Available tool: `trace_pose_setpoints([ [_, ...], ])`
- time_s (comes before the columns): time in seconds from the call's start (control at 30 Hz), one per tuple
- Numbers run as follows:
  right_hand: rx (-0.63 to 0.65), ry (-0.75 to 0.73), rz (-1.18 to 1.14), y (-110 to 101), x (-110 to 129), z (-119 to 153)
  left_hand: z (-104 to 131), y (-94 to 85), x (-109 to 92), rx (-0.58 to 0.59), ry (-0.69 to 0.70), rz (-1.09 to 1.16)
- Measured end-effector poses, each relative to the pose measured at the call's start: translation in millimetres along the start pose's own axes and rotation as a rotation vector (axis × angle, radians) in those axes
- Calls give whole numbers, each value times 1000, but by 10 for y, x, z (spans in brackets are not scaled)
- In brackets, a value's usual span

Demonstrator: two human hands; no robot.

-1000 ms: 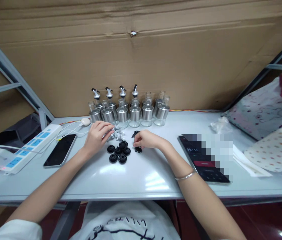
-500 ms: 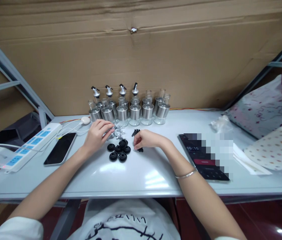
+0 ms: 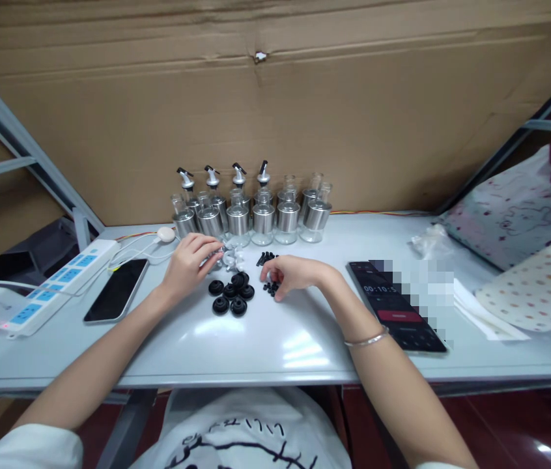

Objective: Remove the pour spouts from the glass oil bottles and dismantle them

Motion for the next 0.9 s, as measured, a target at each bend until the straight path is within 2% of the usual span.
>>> trace_pose_setpoints([
  [0.37, -71, -37, -39, 25, 88, -36, -1, 3, -4, 6, 9, 17],
  [0.63, -76, -45, -36, -5, 22, -36, 2, 0, -9, -9, 26, 8],
  [0.8, -105, 41, -14, -46, 40, 49, 2, -2, -18, -25, 32, 3],
  [0.9, -61, 100, -44, -33, 46, 68, 2, -4, -28, -24, 34, 5],
])
Point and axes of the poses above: each hand's wrist, its own z-axis away from the middle knuckle, its own y-axis out of the palm, x = y × z, the point moved 3 cm from there along -z, towards the middle knuckle, and after that the axes turned 11 degrees about x, right-handed, at the moved point
